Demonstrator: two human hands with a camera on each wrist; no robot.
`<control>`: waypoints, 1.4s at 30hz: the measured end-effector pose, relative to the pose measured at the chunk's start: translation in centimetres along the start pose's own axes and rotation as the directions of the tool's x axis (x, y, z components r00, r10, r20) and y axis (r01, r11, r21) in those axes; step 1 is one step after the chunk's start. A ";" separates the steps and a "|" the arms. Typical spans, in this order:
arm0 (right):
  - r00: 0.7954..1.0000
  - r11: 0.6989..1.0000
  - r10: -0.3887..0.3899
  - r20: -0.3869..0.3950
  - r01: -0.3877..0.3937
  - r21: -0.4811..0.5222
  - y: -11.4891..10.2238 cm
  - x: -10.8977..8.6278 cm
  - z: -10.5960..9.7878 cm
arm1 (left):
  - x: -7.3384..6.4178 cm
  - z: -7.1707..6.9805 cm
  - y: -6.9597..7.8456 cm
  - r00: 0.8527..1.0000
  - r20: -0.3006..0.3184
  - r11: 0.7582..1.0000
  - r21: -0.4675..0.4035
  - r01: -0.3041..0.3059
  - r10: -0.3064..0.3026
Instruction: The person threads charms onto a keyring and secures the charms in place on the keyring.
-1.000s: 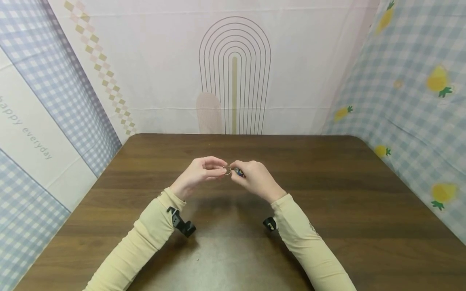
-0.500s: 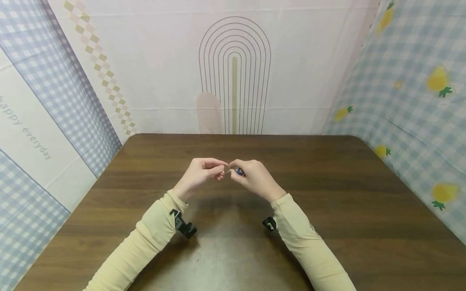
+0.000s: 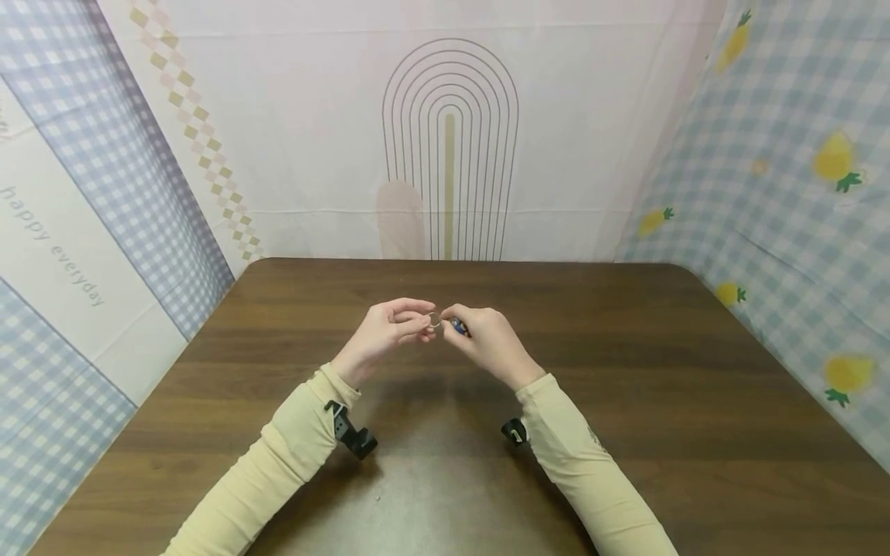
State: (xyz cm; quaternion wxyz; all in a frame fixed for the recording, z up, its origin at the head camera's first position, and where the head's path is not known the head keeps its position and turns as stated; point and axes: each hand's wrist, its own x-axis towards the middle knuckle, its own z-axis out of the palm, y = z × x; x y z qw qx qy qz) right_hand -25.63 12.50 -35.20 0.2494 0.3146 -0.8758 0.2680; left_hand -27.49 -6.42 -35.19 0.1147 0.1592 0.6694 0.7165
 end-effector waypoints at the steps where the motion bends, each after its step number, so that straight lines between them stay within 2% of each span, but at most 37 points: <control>1: 1.000 1.000 0.003 0.003 -0.003 -0.003 0.0 0.0 0.0 | 0.0 0.1 0.0 1.000 -0.015 1.000 0.003 -0.017 0.017; 4: 1.000 1.000 0.002 0.003 -0.002 -0.010 0.0 -0.2 0.0 | 0.0 0.2 -0.1 0.997 -0.049 0.998 0.040 -0.057 0.059; 8: 1.000 1.000 -0.024 -0.011 0.024 -0.016 0.1 -0.3 0.0 | 0.1 0.3 0.0 0.994 -0.056 0.990 0.108 -0.087 0.094; 16: 0.998 0.997 -0.070 -0.002 0.070 0.029 0.0 -0.3 0.0 | 0.0 -0.3 0.0 0.993 0.018 0.974 0.191 -0.121 0.120; 24: 0.996 0.992 -0.086 0.002 0.085 0.096 0.2 0.1 -0.2 | 0.2 -1.1 0.1 0.988 0.072 0.968 0.203 -0.148 0.136; 27: 0.999 0.990 -0.047 -0.013 0.048 0.133 0.5 0.2 -0.3 | 0.2 -1.3 0.2 0.991 0.069 0.972 0.196 -0.129 0.118; 32: 0.999 0.980 0.037 -0.006 -0.035 0.194 1.0 0.2 -0.5 | 0.0 -1.6 0.6 0.997 0.030 0.972 0.221 -0.083 0.078; 36: 0.996 0.963 0.075 0.057 -0.087 0.253 1.3 0.1 -0.8 | 0.0 -1.6 0.6 0.998 -0.005 0.964 0.258 -0.061 0.064; 42: 0.980 0.932 0.131 0.147 -0.172 0.320 1.5 -0.3 -0.9 | 0.0 -1.4 0.2 0.997 -0.013 0.950 0.304 -0.067 0.075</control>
